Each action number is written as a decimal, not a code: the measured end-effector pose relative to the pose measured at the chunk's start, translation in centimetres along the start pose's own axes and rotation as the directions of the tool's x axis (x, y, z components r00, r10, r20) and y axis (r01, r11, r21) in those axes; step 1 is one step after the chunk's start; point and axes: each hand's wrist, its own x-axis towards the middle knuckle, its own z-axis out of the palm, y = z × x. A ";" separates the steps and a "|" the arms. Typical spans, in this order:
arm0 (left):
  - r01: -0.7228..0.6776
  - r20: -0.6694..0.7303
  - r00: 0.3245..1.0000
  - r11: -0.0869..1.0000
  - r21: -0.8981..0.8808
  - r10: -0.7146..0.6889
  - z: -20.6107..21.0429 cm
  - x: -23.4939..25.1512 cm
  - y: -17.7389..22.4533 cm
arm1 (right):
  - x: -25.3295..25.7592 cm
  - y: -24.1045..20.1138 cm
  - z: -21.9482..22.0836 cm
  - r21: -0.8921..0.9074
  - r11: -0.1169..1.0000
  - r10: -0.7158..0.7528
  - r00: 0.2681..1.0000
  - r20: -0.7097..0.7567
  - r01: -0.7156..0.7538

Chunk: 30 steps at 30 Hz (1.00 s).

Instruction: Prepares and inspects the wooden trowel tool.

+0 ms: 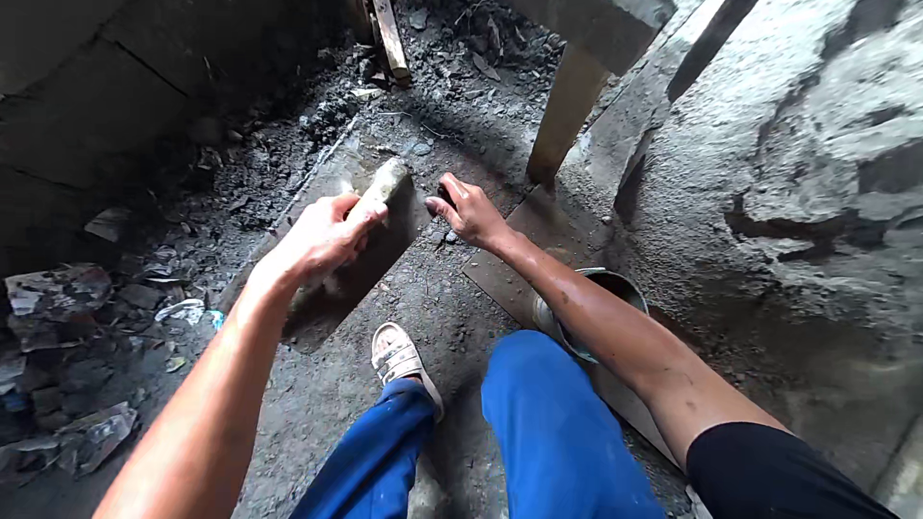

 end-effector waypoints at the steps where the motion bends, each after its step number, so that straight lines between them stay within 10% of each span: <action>1: -0.007 -0.004 1.000 1.000 0.011 0.007 0.2 -0.7 -0.4 | -0.1 -0.6 0.5 -0.015 1.000 -0.013 1.000 -0.009 0.013; 14: 0.014 -0.008 1.000 0.999 -0.029 -0.014 5.8 -3.6 -4.5 | -4.4 -1.1 5.1 -0.275 0.960 -0.076 0.993 -0.088 0.049; 30: -0.079 0.027 0.996 0.997 -0.007 0.080 4.0 -2.4 -7.3 | -4.1 -2.6 4.8 0.217 0.928 0.314 0.949 -0.016 -0.304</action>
